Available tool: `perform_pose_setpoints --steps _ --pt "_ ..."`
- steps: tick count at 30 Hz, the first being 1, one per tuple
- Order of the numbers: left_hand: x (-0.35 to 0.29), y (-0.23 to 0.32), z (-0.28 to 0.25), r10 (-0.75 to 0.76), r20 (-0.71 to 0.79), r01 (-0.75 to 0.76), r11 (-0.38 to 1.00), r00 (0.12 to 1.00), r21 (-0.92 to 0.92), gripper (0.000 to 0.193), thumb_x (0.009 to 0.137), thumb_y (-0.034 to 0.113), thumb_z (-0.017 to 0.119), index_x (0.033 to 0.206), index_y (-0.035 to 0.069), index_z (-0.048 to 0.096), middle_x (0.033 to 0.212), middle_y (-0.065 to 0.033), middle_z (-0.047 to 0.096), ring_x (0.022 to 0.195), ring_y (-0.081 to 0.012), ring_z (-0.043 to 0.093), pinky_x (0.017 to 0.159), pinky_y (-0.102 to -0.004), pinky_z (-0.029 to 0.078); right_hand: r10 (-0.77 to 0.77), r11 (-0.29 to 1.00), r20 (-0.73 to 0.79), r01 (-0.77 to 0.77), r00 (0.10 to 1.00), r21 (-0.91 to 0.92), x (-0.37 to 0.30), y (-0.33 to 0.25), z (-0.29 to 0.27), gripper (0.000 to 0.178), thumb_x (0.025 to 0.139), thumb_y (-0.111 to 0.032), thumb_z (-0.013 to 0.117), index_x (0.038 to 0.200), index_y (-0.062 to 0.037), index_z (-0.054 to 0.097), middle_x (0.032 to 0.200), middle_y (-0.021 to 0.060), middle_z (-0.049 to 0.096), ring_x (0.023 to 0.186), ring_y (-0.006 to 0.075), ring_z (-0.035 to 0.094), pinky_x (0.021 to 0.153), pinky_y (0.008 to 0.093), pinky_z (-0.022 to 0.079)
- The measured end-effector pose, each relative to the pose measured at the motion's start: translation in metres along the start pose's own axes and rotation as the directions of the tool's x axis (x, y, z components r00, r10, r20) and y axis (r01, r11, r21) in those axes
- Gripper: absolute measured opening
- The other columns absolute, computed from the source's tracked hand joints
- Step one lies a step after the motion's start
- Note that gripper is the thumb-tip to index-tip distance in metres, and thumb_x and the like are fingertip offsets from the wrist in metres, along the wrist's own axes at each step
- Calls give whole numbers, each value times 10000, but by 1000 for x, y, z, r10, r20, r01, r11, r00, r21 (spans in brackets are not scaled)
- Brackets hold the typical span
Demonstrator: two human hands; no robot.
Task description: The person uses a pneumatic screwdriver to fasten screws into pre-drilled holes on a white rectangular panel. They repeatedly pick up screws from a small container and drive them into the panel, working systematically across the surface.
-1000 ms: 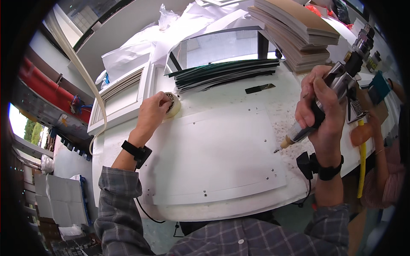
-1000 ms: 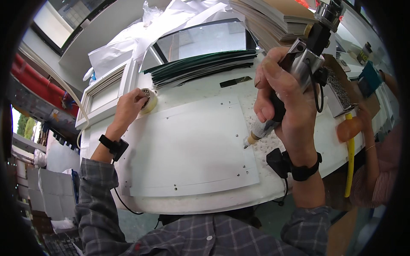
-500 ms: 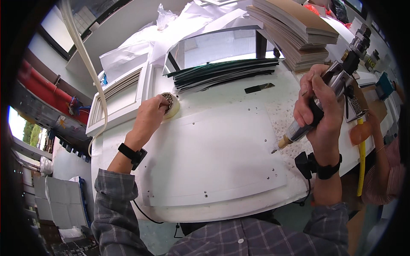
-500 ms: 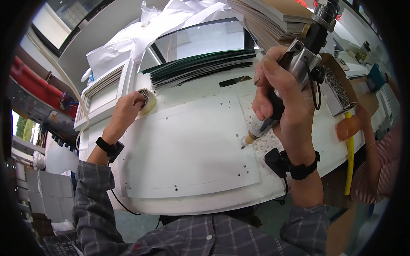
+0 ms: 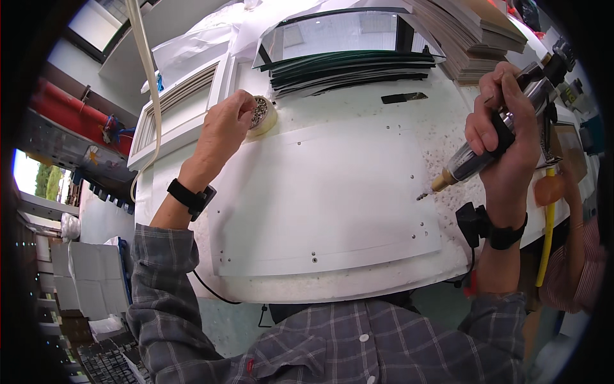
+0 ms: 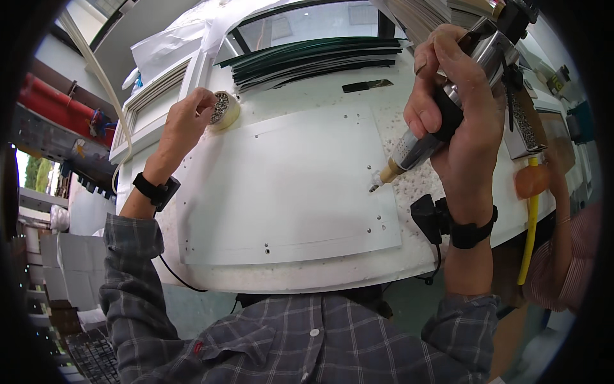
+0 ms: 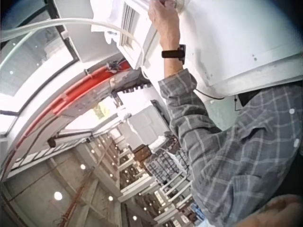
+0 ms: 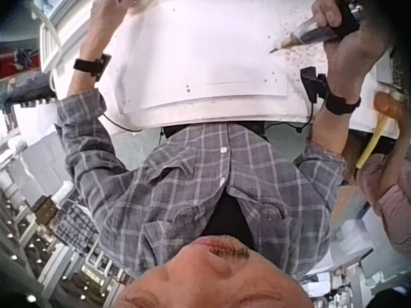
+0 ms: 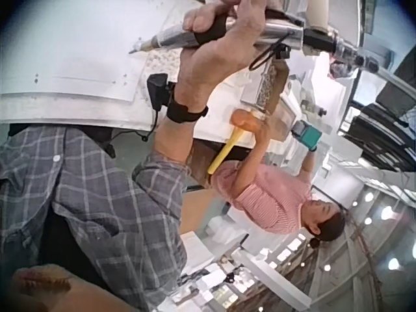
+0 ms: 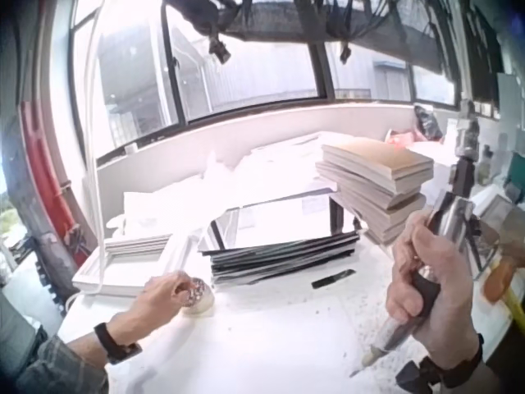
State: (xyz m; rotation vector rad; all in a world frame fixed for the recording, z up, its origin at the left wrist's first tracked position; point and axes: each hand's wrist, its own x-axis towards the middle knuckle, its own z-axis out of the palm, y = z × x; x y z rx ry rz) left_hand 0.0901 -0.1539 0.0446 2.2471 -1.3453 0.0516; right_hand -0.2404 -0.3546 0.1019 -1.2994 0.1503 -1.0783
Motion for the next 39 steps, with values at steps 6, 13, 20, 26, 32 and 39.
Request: perform_pose_setpoints --steps 6,13,20,26,32,39 --pt "-40 78 27 -23 314 198 819 949 -538 103 946 43 640 1047 38 660 1021 0 665 945 -96 628 846 -258 507 -69 983 20 64 997 170 5 1 2 198 1053 -255 460 1060 -58 478 896 17 507 483 47 405 435 209 403" --pt "-61 135 54 127 230 -19 907 965 -421 130 907 -9 657 1034 21 662 930 -72 669 805 -163 644 738 -286 533 -112 981 -22 114 993 158 5 12 -9 176 1040 -273 467 1063 -100 484 920 9 524 502 65 420 467 235 410" --pt "-65 120 25 224 157 -231 972 962 32 97 898 80 676 979 65 626 883 -84 667 833 -280 659 709 -382 525 -280 951 -141 294 950 91 10 16 -21 169 1018 -277 517 971 -118 483 868 -1 514 508 64 434 496 246 409" --pt "-7 -1 -12 -39 3 39 997 999 66 132 899 73 661 1017 14 675 920 -149 708 803 -284 686 741 -372 533 -276 950 -152 293 949 107 7 15 -16 157 1024 -238 502 1018 -83 478 871 16 483 504 56 413 470 238 404" --pt "11 -4 15 16 7 -16 1000 1000 10 162 889 35 655 1042 4 699 959 -148 716 814 -259 690 762 -336 536 -244 963 -173 259 954 72 5 12 -14 167 1022 -242 510 1023 -77 481 859 16 466 490 57 411 463 237 393" --pt "9 -1 12 147 4 -145 973 989 180 95 906 83 605 944 11 653 932 -165 677 842 -365 652 773 -418 519 -185 975 -175 203 967 93 4 13 -12 167 1018 -244 512 1006 -82 473 858 3 457 504 34 407 469 205 387"
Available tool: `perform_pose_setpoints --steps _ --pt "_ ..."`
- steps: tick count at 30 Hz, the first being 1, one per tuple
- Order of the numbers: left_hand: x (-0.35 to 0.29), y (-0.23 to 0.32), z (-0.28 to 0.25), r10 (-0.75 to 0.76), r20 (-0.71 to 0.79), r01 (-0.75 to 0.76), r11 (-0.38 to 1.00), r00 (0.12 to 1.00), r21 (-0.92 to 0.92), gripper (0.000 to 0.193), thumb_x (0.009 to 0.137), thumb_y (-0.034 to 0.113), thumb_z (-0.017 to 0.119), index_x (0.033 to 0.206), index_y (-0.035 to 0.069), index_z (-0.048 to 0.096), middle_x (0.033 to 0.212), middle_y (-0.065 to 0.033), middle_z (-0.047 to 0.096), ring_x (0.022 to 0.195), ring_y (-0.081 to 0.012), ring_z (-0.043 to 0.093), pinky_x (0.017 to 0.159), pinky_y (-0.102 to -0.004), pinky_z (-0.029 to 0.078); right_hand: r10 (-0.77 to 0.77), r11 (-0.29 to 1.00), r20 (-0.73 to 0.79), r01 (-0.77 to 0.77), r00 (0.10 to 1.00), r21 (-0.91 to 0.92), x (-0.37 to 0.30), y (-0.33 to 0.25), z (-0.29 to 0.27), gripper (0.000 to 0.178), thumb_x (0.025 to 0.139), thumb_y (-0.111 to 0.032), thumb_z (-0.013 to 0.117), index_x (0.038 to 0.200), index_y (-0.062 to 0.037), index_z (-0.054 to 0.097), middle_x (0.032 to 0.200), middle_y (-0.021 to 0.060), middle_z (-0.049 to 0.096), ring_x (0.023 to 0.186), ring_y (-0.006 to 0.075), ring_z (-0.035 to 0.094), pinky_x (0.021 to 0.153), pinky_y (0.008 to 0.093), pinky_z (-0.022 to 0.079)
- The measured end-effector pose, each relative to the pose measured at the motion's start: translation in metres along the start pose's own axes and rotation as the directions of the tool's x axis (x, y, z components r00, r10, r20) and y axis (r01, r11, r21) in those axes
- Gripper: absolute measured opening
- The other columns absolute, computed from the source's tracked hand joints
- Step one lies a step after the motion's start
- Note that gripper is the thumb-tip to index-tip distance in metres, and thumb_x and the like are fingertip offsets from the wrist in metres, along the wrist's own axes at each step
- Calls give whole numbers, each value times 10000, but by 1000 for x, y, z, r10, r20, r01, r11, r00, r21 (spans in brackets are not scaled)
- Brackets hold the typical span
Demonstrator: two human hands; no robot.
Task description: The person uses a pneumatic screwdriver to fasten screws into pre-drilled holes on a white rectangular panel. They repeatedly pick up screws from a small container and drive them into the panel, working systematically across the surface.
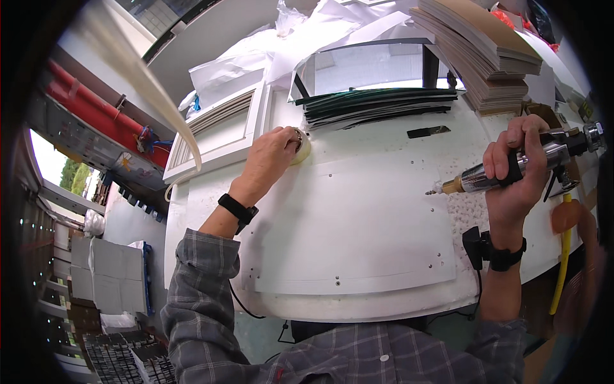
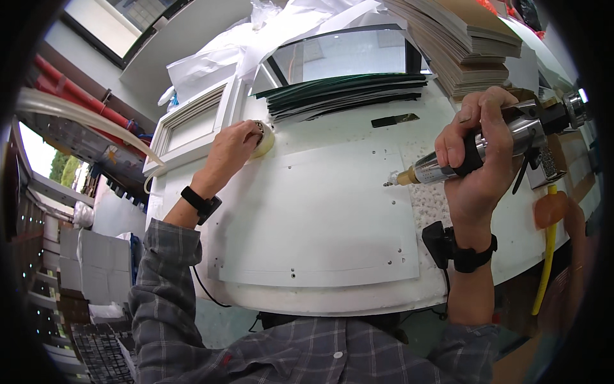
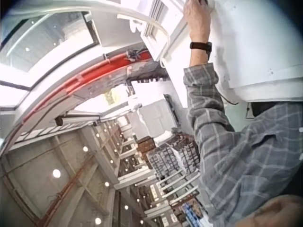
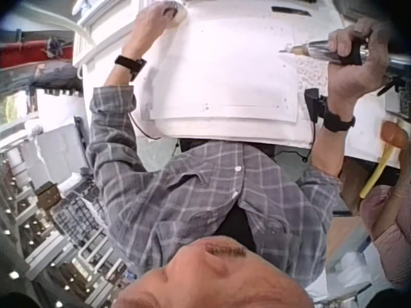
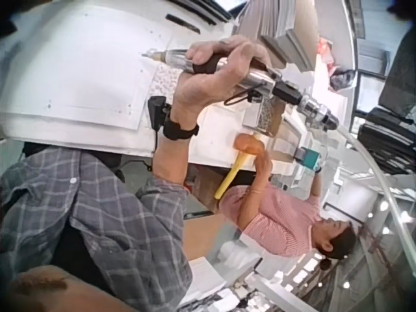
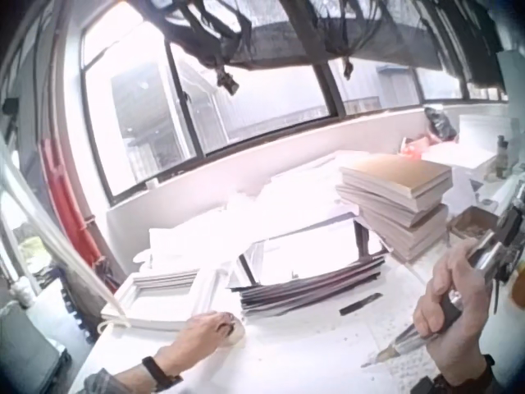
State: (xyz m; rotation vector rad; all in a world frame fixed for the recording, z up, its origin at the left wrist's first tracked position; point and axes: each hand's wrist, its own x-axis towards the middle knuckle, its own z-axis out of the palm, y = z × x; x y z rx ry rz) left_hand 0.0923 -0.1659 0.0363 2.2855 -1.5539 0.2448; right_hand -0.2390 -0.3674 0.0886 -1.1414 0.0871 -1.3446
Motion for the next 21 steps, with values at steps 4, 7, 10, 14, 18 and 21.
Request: perform_pose_setpoints --steps 4,7,10,14,18,21 --pt "-2 -1 -4 -1 -13 2 995 1000 98 82 922 96 580 951 25 607 912 -165 655 860 -380 631 768 -441 500 117 991 36 -119 992 53 1 0 -2 187 994 -267 541 971 -96 468 881 28 500 505 58 452 486 244 413" --pt "-8 6 -4 36 -83 -22 985 996 169 76 924 91 593 911 22 563 853 -150 633 838 -340 613 741 -418 510 137 990 19 -138 990 39 4 1 0 204 986 -285 571 977 -101 482 865 34 527 512 65 469 495 260 415" --pt "-18 53 -9 -107 19 108 957 994 -269 73 952 102 616 957 38 580 837 -74 624 799 -198 607 675 -337 521 153 986 11 -153 988 59 9 -2 -7 202 980 -292 579 988 -110 492 873 28 534 518 65 470 510 267 415" --pt "-42 116 12 -98 500 503 314 861 -805 130 1024 169 583 1068 48 593 916 -3 602 850 -69 576 673 -256 543 154 977 -5 -152 988 146 9 -6 2 207 985 -304 564 956 -123 467 875 8 519 510 67 449 506 266 413" --pt "-56 148 21 55 659 655 74 750 -752 172 1043 216 559 1109 58 556 945 -27 601 855 -93 583 700 -240 551 157 960 20 -157 987 233 4 -10 11 194 991 -295 548 947 -130 457 881 -1 513 500 69 440 500 266 416" --pt "-64 155 30 116 685 693 -54 720 -719 163 1059 217 527 1112 64 543 947 -26 589 841 -92 573 684 -243 540 146 958 13 -145 989 246 2 -10 13 171 1013 -275 510 967 -119 459 867 0 506 496 72 428 472 257 407"
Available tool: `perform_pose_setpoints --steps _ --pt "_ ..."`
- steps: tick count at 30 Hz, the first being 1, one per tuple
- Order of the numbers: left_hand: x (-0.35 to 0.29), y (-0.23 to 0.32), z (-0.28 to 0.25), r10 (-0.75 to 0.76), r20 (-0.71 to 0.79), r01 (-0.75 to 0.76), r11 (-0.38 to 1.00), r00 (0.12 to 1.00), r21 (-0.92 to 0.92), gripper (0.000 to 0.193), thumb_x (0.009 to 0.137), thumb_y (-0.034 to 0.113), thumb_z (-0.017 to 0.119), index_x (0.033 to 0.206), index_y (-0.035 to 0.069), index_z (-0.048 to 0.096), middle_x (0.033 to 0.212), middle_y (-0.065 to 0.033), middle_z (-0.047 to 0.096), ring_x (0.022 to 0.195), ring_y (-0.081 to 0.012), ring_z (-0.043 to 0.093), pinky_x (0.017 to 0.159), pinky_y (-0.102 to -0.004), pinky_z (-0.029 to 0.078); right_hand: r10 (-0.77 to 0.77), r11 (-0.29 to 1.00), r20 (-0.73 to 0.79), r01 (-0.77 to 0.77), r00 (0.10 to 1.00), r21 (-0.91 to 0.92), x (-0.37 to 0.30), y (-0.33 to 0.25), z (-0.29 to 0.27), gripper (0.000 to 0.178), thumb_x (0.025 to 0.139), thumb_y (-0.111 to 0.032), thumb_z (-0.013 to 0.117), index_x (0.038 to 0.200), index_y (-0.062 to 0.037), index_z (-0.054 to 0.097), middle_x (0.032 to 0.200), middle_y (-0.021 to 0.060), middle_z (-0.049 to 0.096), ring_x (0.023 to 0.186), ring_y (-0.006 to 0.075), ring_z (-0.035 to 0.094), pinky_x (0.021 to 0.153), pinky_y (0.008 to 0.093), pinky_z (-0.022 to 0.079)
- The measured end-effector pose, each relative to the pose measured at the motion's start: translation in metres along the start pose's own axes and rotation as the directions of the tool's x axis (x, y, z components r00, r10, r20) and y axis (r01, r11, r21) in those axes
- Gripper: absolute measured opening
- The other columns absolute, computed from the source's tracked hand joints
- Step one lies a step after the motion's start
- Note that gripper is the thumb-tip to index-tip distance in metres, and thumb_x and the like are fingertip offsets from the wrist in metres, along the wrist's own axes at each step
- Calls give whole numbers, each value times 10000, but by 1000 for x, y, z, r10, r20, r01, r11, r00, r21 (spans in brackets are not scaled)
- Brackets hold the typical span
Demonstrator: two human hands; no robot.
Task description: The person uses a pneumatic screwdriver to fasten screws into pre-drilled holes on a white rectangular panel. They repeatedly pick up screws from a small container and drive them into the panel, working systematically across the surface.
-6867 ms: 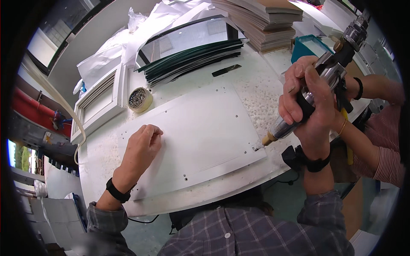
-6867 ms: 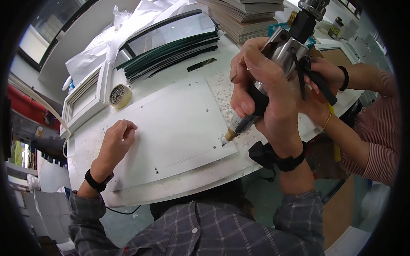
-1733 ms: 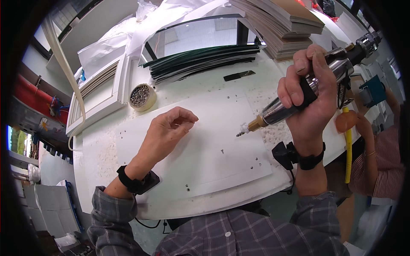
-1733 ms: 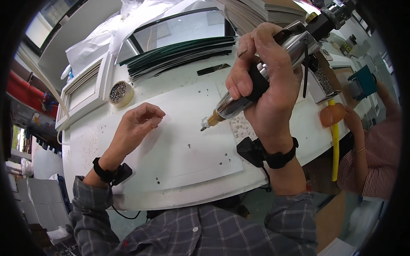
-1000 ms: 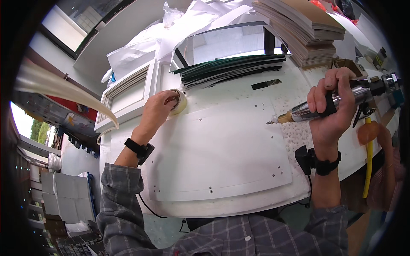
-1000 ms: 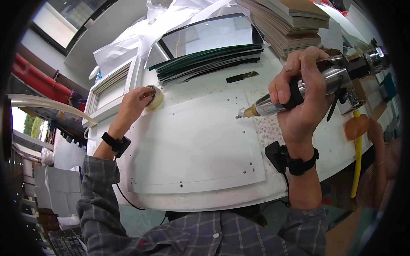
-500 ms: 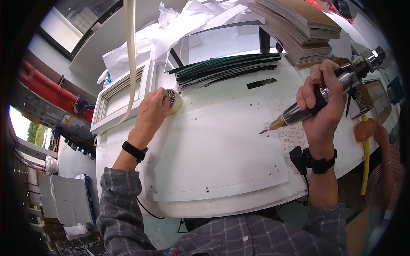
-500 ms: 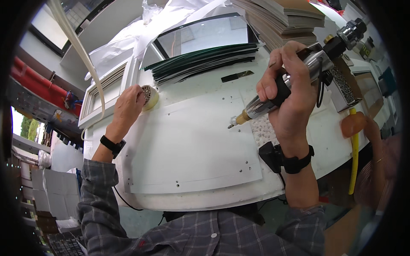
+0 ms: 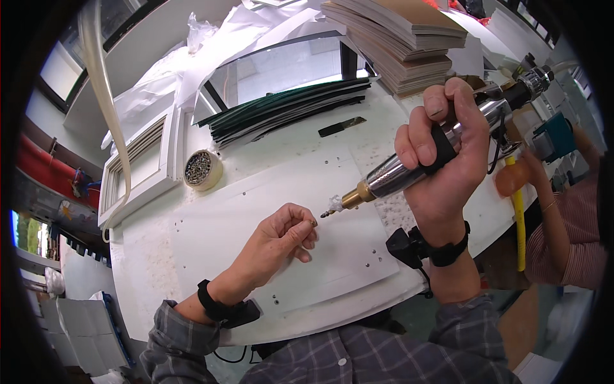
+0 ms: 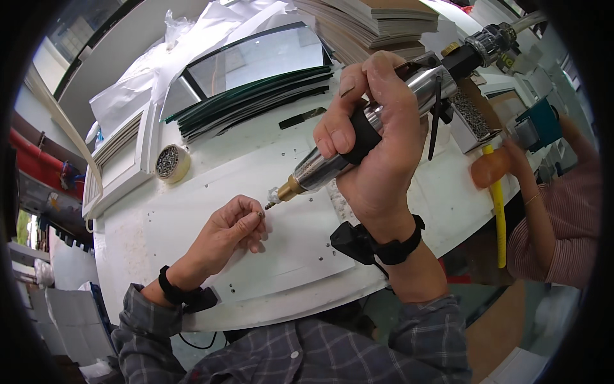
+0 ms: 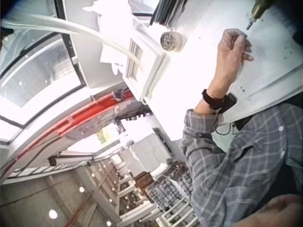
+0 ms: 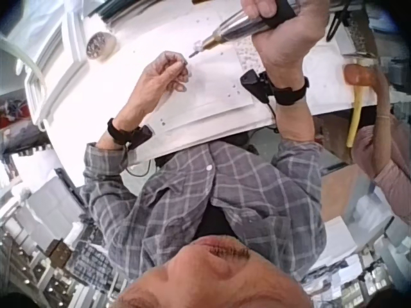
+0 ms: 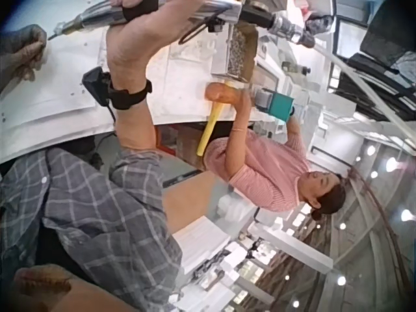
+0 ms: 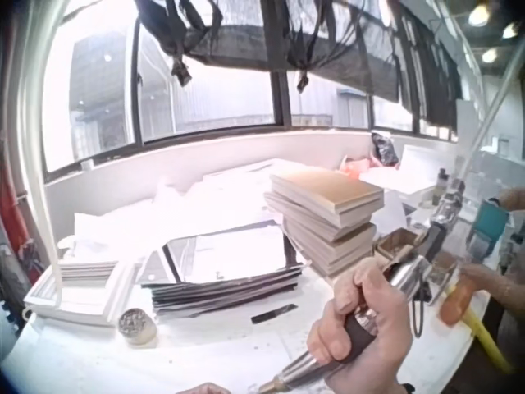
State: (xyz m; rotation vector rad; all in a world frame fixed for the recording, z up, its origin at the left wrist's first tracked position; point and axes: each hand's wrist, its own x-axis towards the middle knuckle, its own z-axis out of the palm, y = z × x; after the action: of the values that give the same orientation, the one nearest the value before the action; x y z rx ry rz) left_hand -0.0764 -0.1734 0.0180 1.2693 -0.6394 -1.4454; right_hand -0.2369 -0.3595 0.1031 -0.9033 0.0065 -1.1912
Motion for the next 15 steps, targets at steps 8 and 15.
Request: perform_pose_setpoints --steps 8,15 --pt "3 -3 2 1 17 -1 1000 1000 -5 174 1070 232 500 1118 71 545 948 -19 587 849 -87 565 686 -244 525 -9 999 46 7 999 45 -2 8 -2 166 1042 -250 456 1033 -88 493 876 18 516 481 73 406 430 244 404" --pt "3 -4 3 12 27 -11 1000 1000 -22 177 1069 238 501 1120 74 545 952 -20 587 859 -91 564 688 -243 520 0 1000 59 -2 998 26 -3 12 1 173 1048 -253 449 1033 -85 487 877 19 517 482 74 408 429 246 413"
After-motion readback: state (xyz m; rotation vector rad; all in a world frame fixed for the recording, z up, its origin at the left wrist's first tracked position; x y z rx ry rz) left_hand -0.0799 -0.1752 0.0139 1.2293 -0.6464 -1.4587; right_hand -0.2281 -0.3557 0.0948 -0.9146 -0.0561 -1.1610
